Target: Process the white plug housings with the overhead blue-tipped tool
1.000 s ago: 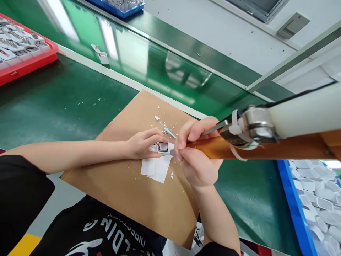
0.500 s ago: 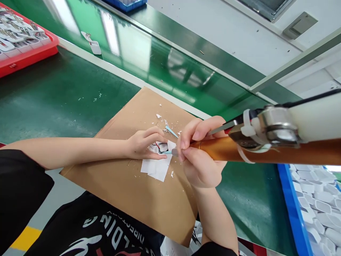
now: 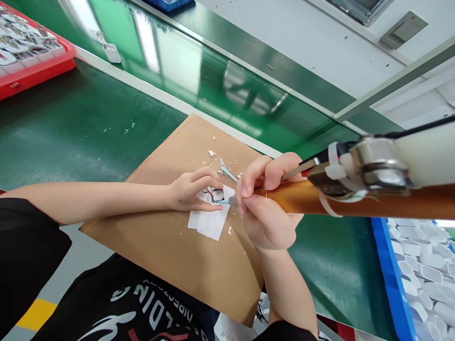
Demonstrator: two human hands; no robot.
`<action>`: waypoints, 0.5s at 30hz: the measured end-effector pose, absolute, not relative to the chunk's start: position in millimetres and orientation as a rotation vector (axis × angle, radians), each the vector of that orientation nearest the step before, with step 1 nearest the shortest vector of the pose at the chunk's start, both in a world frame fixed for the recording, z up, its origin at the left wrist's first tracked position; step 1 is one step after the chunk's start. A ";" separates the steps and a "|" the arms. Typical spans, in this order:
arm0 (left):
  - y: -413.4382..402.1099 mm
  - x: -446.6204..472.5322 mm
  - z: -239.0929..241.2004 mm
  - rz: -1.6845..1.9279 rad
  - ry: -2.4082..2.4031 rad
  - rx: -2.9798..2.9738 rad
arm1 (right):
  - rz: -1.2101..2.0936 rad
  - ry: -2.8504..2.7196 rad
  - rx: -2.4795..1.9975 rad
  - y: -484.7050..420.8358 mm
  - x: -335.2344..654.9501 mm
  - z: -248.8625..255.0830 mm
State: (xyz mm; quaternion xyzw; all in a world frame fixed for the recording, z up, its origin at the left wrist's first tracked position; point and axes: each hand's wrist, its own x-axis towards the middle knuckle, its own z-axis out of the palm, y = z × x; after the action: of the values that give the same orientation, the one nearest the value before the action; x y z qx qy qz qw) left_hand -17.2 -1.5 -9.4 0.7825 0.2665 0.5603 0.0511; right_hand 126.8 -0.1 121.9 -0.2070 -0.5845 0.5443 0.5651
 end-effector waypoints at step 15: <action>-1.8 -17.9 -10.1 1.682 0.829 2.382 | 1.270 -1.379 -0.459 0.2 126.9 121.0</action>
State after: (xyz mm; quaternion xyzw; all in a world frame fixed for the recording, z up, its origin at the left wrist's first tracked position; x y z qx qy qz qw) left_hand -17.9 -1.8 -10.1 0.7845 0.2730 0.5540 0.0552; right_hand 126.9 0.2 121.0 -0.1956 -0.5872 0.5410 0.5695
